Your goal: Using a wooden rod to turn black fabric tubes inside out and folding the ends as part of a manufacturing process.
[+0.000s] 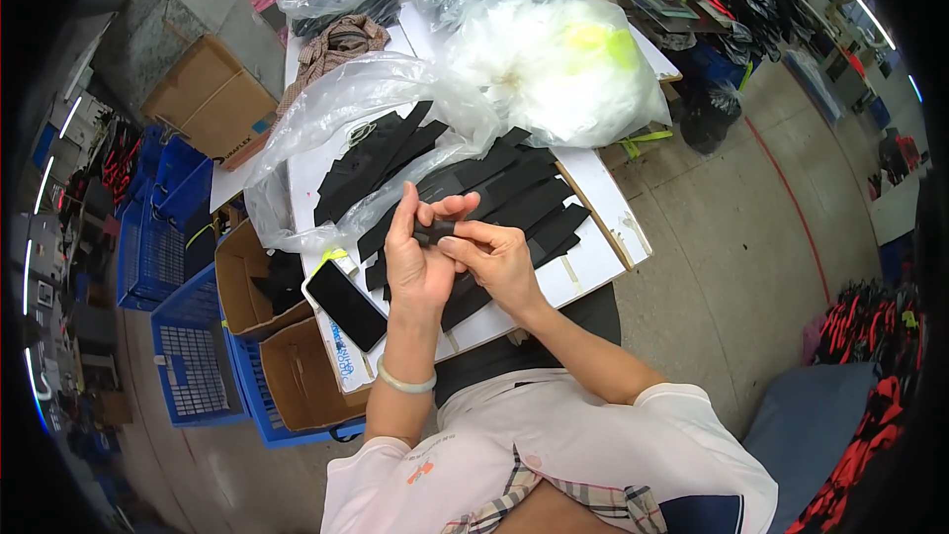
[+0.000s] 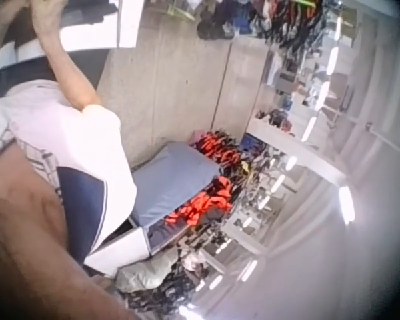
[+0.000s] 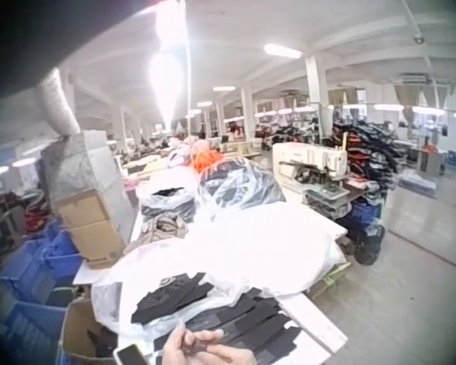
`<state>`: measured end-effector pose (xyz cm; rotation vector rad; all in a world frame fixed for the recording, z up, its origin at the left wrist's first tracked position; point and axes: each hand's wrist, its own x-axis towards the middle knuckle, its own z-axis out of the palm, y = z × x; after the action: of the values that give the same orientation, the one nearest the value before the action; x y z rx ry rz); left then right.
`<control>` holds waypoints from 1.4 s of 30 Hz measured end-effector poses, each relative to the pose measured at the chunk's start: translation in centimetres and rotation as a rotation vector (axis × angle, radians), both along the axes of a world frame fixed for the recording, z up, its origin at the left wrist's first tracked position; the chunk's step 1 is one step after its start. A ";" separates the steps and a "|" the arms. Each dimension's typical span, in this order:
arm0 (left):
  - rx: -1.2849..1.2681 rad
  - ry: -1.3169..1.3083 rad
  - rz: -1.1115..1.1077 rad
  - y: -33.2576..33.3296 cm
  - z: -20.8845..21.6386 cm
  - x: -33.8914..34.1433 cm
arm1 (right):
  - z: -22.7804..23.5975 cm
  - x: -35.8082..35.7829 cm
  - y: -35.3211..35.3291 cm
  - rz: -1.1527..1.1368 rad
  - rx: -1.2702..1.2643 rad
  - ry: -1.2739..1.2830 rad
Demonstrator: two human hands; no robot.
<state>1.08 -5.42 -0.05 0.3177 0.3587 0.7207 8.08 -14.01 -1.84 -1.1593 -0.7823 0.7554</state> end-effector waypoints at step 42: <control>-0.407 0.192 -0.116 4.3 -2.6 2.5 | -13.1 14.3 -13.5 -0.664 -0.610 -1.349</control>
<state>3.60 -1.08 -2.61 0.0205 0.6522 0.4891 22.36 -27.56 -14.95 -2.3615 -1.1491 -0.5297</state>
